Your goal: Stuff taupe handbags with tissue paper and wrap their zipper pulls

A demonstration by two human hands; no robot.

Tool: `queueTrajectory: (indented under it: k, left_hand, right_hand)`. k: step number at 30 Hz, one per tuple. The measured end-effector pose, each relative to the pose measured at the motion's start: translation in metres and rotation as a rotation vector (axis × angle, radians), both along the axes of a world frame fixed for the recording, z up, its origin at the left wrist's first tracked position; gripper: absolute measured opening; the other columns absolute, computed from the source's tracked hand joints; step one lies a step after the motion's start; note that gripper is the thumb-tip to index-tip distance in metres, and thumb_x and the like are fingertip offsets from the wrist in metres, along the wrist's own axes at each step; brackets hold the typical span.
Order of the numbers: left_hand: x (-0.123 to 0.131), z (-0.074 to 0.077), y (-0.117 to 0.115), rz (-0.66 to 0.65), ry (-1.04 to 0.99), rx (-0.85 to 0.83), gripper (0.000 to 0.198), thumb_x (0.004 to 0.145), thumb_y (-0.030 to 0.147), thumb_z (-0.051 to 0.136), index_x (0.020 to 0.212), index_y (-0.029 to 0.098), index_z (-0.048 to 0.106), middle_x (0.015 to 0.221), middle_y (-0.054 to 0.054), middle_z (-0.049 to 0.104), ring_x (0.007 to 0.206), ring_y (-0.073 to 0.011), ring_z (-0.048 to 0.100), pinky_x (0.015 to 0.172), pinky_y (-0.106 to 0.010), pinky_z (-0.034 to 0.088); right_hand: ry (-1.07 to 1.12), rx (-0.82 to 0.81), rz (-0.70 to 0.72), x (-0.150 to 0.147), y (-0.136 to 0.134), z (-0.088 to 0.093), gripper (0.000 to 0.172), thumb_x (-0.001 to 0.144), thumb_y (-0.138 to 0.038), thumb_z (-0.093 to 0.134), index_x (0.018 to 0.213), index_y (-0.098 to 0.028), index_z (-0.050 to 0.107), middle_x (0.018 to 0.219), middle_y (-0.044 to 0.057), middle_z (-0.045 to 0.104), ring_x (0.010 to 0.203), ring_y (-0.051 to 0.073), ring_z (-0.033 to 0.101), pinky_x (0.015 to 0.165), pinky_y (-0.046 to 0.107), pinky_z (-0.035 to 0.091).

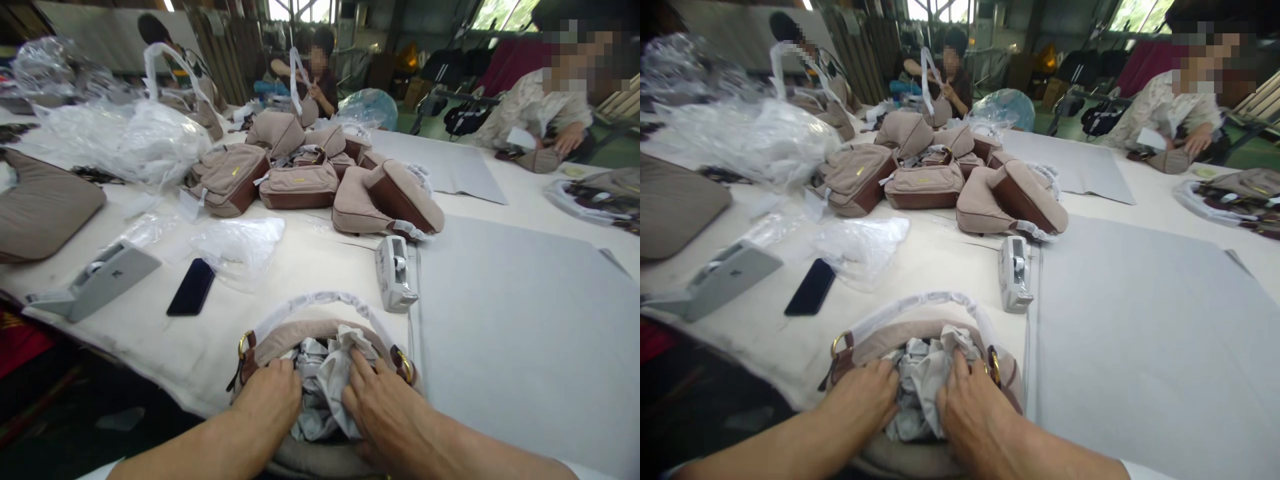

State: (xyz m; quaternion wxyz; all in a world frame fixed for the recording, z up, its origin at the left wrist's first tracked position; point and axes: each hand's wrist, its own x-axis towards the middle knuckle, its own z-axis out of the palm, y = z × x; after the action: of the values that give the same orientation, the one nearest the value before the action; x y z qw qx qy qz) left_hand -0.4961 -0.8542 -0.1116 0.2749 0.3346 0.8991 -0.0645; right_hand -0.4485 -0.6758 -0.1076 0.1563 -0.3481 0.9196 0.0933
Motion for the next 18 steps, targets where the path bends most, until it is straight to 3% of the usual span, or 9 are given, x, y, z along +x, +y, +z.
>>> queueTrajectory:
  k: [3, 5, 7, 8, 10, 13, 15, 18]
  left_hand:
    - [0.005, -0.011, -0.004, -0.034, 0.013, -0.057, 0.030, 0.084, 0.010, 0.043, 0.108, 0.005, 0.061, 0.096, -0.020, 0.062, 0.092, -0.0307, 0.061, 0.071, -0.041, 0.054]
    - [0.002, -0.012, 0.000, -0.048, 0.050, -0.023, 0.046, 0.082, 0.009, 0.044, 0.128, 0.004, 0.046, 0.108, -0.022, 0.059, 0.098, -0.0306, 0.059, 0.075, -0.041, 0.053]
    - [-0.005, -0.012, 0.009, -0.093, 0.054, -0.005, 0.062, 0.077, 0.010, 0.051, 0.137, 0.004, 0.034, 0.118, -0.024, 0.054, 0.105, -0.0318, 0.056, 0.083, -0.042, 0.050]
    - [-0.009, -0.012, 0.015, -0.138, 0.041, -0.007, 0.065, 0.075, 0.011, 0.054, 0.137, 0.003, 0.034, 0.121, -0.025, 0.053, 0.106, -0.0327, 0.055, 0.085, -0.043, 0.049]
    - [-0.015, -0.015, 0.026, -0.248, -0.003, -0.036, 0.058, 0.070, 0.012, 0.060, 0.126, 0.003, 0.049, 0.117, -0.024, 0.056, 0.104, -0.0341, 0.056, 0.085, -0.042, 0.048]
    - [-0.019, -0.016, 0.038, -0.399, -0.079, -0.089, 0.028, 0.068, 0.005, 0.060, 0.095, 0.004, 0.068, 0.096, -0.020, 0.067, 0.093, -0.0321, 0.062, 0.080, -0.039, 0.050]
    - [-0.020, -0.008, 0.040, -0.449, -0.078, -0.084, 0.020, 0.071, 0.002, 0.054, 0.082, 0.005, 0.070, 0.086, -0.018, 0.070, 0.086, -0.0300, 0.064, 0.077, -0.037, 0.051]
    - [-0.023, 0.015, 0.033, -0.488, -0.072, -0.063, 0.020, 0.074, 0.009, 0.050, 0.078, 0.006, 0.070, 0.079, -0.017, 0.070, 0.074, -0.0297, 0.066, 0.069, -0.039, 0.052]
  right_hand:
    - [-0.081, 0.021, -0.015, -0.004, -0.001, 0.000, 0.011, 0.076, -0.015, 0.055, 0.083, -0.011, 0.062, 0.079, 0.016, 0.066, 0.082, 0.031, 0.062, 0.057, 0.038, 0.050]
    - [-0.110, -0.020, 0.032, -0.003, -0.001, 0.000, 0.008, 0.073, -0.010, 0.054, 0.079, -0.013, 0.060, 0.068, 0.009, 0.063, 0.064, 0.023, 0.059, 0.050, 0.033, 0.045]
    - [-0.119, -0.067, 0.067, 0.002, -0.001, -0.002, 0.007, 0.073, -0.011, 0.054, 0.078, -0.014, 0.058, 0.065, 0.006, 0.061, 0.059, 0.021, 0.058, 0.050, 0.032, 0.043]
    - [-0.124, -0.078, 0.072, 0.005, -0.001, -0.002, 0.007, 0.074, -0.012, 0.055, 0.079, -0.015, 0.058, 0.065, 0.005, 0.061, 0.058, 0.021, 0.058, 0.050, 0.032, 0.042]
    - [-0.135, -0.095, 0.093, 0.012, -0.002, -0.002, 0.007, 0.074, -0.013, 0.055, 0.081, -0.014, 0.058, 0.065, 0.005, 0.061, 0.056, 0.020, 0.057, 0.049, 0.033, 0.041]
    - [-0.187, -0.070, 0.113, 0.022, -0.002, -0.003, 0.011, 0.072, -0.011, 0.057, 0.083, -0.013, 0.061, 0.064, 0.004, 0.061, 0.050, 0.019, 0.056, 0.044, 0.032, 0.041]
    - [-0.283, 0.009, 0.074, 0.026, 0.001, -0.006, 0.010, 0.068, -0.010, 0.062, 0.077, -0.013, 0.064, 0.063, 0.006, 0.063, 0.051, 0.020, 0.059, 0.044, 0.032, 0.044]
    - [-0.438, 0.071, -0.071, 0.027, 0.006, -0.019, 0.004, 0.063, -0.016, 0.069, 0.062, -0.017, 0.065, 0.061, 0.008, 0.065, 0.058, 0.025, 0.064, 0.052, 0.036, 0.050]
